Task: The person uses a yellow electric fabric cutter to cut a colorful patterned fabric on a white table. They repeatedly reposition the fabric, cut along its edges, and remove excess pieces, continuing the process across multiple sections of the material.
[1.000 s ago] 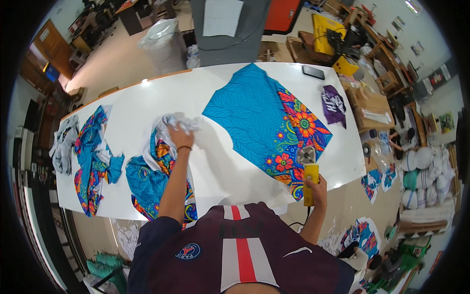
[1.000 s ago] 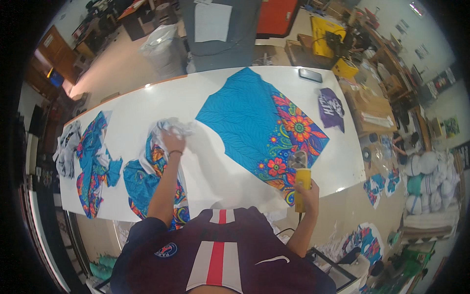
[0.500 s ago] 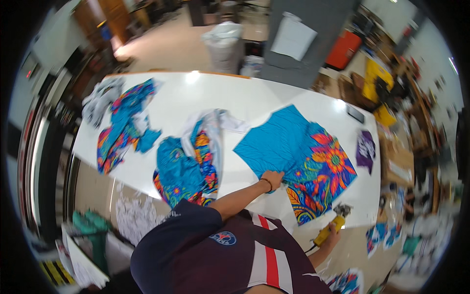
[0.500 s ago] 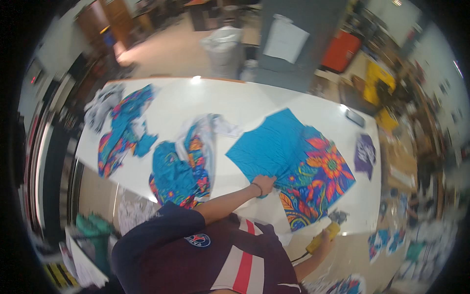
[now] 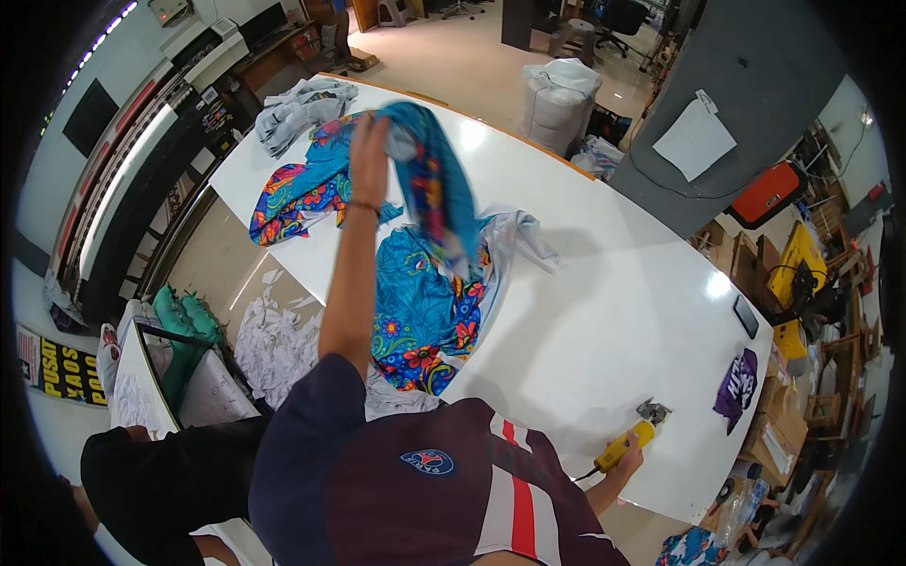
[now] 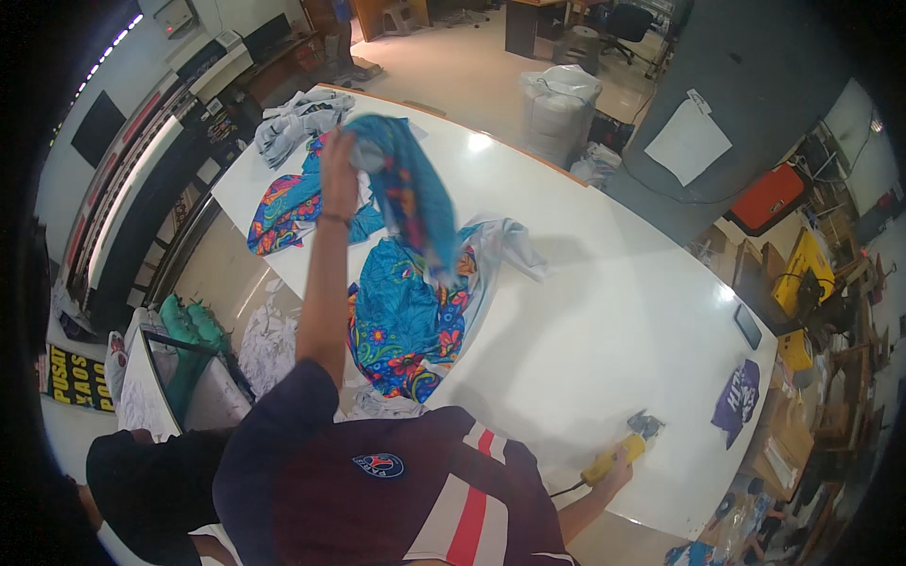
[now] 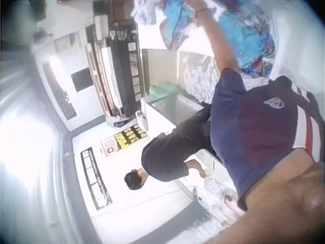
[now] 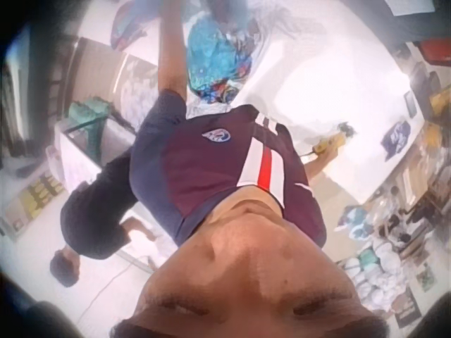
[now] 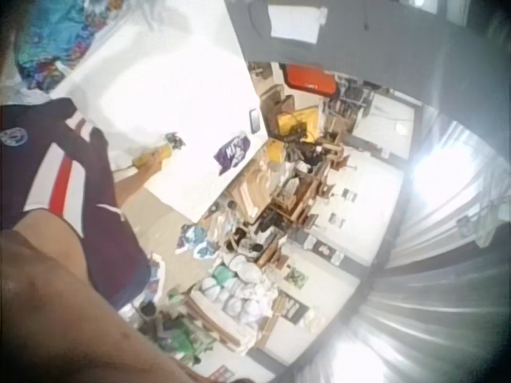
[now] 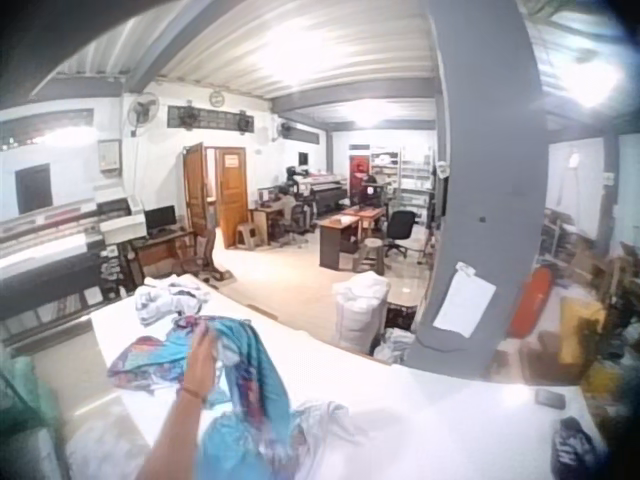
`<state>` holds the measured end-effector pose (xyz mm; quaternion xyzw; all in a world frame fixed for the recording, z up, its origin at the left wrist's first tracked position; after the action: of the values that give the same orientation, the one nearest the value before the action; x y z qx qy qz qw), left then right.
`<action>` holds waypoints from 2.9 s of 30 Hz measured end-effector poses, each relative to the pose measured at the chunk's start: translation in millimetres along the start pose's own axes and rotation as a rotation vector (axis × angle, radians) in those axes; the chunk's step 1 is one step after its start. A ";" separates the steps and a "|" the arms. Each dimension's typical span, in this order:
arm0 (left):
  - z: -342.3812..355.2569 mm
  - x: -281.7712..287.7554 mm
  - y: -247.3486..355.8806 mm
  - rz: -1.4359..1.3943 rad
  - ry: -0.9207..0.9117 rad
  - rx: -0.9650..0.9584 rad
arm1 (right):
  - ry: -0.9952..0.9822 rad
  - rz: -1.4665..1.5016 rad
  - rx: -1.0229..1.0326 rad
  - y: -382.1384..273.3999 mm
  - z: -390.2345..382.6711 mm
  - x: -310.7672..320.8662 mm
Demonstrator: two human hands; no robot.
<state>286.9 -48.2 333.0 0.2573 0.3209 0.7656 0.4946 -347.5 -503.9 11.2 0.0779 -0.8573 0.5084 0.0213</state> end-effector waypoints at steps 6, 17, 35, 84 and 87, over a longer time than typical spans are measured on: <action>154.8 12.6 -77.7 -0.112 0.036 0.235 | -0.055 -0.024 -0.026 0.6 29.2 -26.5; 81.7 -53.4 -238.4 0.691 -0.498 0.065 | -0.049 -0.027 0.056 -4.0 24.4 -22.4; -307.9 -26.8 -150.3 0.735 -0.557 0.304 | 0.695 -0.987 0.955 -116.5 84.6 -47.4; 91.2 -17.6 2.7 0.874 -0.122 -0.071 | -0.645 0.625 0.578 -469.0 -21.2 -208.0; 74.7 -93.3 -79.6 0.077 -0.390 0.672 | -0.639 0.488 0.386 -460.1 16.3 -219.2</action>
<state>422.5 -92.3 316.0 0.5576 0.4438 0.5725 0.4055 -59.0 -710.4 377.5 0.0291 -0.7036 0.5996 -0.3802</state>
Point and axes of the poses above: each hand's wrist, its own z-axis towards the middle knuckle, its own x-axis out of the back of the hand, y = z × x, the point moved 6 cm from there along z, towards the middle knuckle, and after that the axes turned 7 degrees about y, right-handed, at the moved point
